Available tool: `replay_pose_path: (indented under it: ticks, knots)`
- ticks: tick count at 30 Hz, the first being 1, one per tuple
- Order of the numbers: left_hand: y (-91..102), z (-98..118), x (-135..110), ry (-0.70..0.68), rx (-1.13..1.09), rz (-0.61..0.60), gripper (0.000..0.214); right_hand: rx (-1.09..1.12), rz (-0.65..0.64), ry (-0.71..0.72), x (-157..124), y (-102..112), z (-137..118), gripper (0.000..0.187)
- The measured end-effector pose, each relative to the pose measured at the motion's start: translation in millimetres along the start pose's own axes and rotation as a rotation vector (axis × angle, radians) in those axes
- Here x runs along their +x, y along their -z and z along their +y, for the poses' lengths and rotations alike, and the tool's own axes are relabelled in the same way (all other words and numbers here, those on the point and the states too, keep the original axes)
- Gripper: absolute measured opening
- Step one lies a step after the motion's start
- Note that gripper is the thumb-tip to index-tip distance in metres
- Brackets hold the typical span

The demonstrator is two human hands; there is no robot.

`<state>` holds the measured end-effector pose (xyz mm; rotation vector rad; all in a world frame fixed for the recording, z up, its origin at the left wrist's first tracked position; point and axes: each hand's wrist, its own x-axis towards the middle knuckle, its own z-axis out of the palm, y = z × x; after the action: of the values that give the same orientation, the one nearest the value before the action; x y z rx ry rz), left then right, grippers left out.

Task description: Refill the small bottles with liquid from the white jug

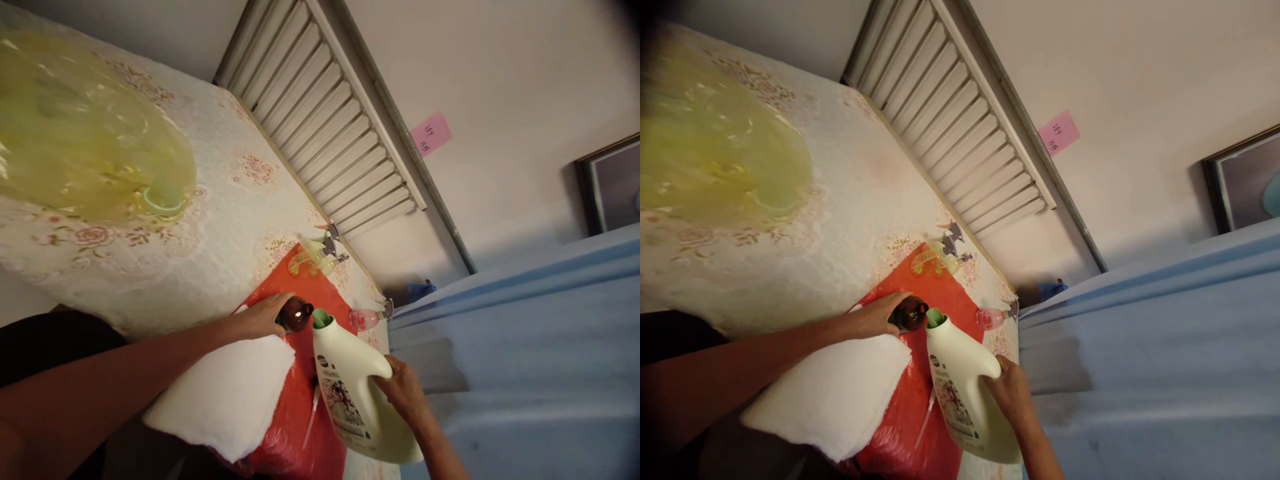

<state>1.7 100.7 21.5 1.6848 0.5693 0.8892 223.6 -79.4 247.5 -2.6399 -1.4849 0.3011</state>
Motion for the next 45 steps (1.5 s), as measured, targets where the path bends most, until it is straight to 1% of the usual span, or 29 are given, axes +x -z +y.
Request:
replay_pose_path:
  ticks: [13, 19, 22, 33, 38, 45]
  knots:
    - [2.7, 5, -1, 0.023, 0.020, -0.012, 0.088, -0.031, -0.014, 0.006, 2, 8, -7, 0.015]
    - [4.5, 11, -1, 0.055, 0.045, -0.042, 0.088, -0.099, -0.067, 0.030, 1, 13, -10, 0.017]
    - [4.6, 12, -1, 0.048, 0.043, -0.038, 0.088, -0.131, -0.082, 0.032, 1, 16, -12, 0.019]
    - [3.2, 8, 0, 0.025, 0.049, -0.050, 0.088, -0.200, -0.086, 0.063, 8, 18, -8, 0.020]
    - [1.8, 5, 0, 0.034, 0.040, -0.039, 0.090, -0.254, -0.071, 0.060, 9, 19, -8, 0.017]
    - [3.6, 7, 0, 0.009, 0.045, -0.045, 0.088, -0.240, -0.086, 0.051, 9, 20, -11, 0.018]
